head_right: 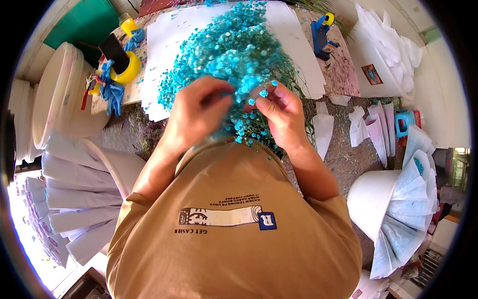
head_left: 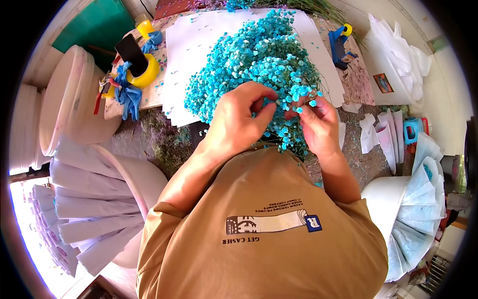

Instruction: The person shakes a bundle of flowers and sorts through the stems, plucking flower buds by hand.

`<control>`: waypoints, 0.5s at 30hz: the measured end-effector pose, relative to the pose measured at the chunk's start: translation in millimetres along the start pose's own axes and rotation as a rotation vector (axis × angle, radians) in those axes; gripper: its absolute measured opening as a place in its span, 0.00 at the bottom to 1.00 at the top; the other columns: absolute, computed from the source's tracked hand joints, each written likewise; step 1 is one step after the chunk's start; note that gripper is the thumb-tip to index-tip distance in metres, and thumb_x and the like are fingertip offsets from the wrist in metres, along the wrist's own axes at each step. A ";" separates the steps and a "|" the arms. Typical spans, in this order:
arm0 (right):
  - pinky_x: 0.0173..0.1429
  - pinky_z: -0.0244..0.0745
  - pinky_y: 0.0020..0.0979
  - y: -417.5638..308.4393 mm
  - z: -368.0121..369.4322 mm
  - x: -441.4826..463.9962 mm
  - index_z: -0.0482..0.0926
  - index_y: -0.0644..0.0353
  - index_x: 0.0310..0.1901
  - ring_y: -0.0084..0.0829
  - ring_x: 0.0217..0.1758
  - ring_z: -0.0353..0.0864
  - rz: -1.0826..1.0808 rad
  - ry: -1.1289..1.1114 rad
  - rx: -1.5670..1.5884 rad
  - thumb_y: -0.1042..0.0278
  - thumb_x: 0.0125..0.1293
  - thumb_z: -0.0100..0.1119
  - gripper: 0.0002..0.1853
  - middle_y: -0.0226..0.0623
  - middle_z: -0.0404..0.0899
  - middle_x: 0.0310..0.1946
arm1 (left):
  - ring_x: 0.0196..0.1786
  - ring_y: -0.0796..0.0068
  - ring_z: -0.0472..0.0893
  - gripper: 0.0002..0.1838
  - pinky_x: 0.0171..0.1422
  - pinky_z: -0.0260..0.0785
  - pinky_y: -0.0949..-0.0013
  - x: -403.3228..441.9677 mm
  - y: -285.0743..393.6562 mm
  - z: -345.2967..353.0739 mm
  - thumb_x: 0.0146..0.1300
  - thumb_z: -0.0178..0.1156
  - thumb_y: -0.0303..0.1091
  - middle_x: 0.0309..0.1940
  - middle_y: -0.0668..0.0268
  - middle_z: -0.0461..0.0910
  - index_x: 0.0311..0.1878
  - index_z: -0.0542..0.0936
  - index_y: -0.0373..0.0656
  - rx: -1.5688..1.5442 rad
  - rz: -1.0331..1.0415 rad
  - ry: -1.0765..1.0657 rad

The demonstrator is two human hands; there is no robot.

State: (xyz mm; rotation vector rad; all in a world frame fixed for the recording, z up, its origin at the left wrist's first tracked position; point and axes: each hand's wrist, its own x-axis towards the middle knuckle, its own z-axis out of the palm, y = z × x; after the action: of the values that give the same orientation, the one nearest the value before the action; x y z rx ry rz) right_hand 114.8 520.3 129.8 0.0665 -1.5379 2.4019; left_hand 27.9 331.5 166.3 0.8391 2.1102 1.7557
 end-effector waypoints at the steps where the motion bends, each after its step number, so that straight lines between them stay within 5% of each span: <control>1: 0.50 0.79 0.35 -0.4 -0.1 0.1 0.77 0.66 0.46 0.31 0.42 0.82 0.005 -0.007 -0.003 0.75 0.69 0.62 0.07 0.37 0.80 0.41 | 0.29 0.70 0.80 0.06 0.33 0.72 0.66 1.1 -1.4 3.8 0.62 0.64 0.27 0.29 0.63 0.79 0.41 0.83 0.38 0.121 0.136 0.050; 3: 0.50 0.79 0.34 -1.3 -0.1 0.2 0.77 0.66 0.46 0.31 0.41 0.81 -0.006 -0.012 -0.051 0.74 0.69 0.62 0.08 0.37 0.81 0.40 | 0.34 0.52 0.83 0.07 0.38 0.76 0.56 1.0 1.0 5.5 0.58 0.65 0.27 0.37 0.55 0.81 0.40 0.84 0.40 0.278 0.228 0.080; 4: 0.50 0.79 0.34 -2.4 0.8 -0.1 0.77 0.66 0.46 0.31 0.41 0.81 -0.001 -0.019 -0.054 0.74 0.69 0.62 0.08 0.37 0.81 0.40 | 0.34 0.52 0.83 0.07 0.38 0.76 0.56 0.7 0.4 5.9 0.58 0.65 0.27 0.37 0.55 0.81 0.40 0.84 0.40 0.275 0.226 0.088; 7: 0.51 0.78 0.32 -3.7 3.3 -0.8 0.77 0.66 0.46 0.29 0.42 0.81 0.006 -0.018 -0.071 0.75 0.69 0.62 0.07 0.37 0.81 0.40 | 0.31 0.59 0.82 0.07 0.35 0.74 0.61 0.9 -0.1 2.6 0.59 0.65 0.26 0.33 0.57 0.80 0.41 0.84 0.40 0.307 0.288 0.117; 10: 0.52 0.78 0.28 -2.7 8.8 -4.0 0.77 0.66 0.48 0.24 0.44 0.80 -0.008 -0.064 -0.164 0.78 0.70 0.61 0.07 0.35 0.81 0.40 | 0.30 0.82 0.75 0.06 0.34 0.68 0.74 1.6 9.2 -10.3 0.63 0.64 0.27 0.29 0.67 0.80 0.41 0.83 0.37 -0.070 0.107 0.060; 15: 0.48 0.75 0.29 2.0 12.1 -5.5 0.79 0.66 0.42 0.29 0.40 0.80 -0.145 -0.155 -0.550 0.78 0.67 0.64 0.05 0.37 0.81 0.37 | 0.33 0.83 0.74 0.08 0.37 0.67 0.75 5.7 27.2 -24.3 0.64 0.64 0.30 0.32 0.67 0.81 0.42 0.84 0.35 -0.127 0.038 -0.079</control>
State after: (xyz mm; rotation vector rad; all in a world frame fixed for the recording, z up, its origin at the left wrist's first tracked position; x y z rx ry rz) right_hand 118.2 507.5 132.2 0.2419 -2.1261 1.8276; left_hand 17.1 318.0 198.9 0.9033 1.9230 1.8218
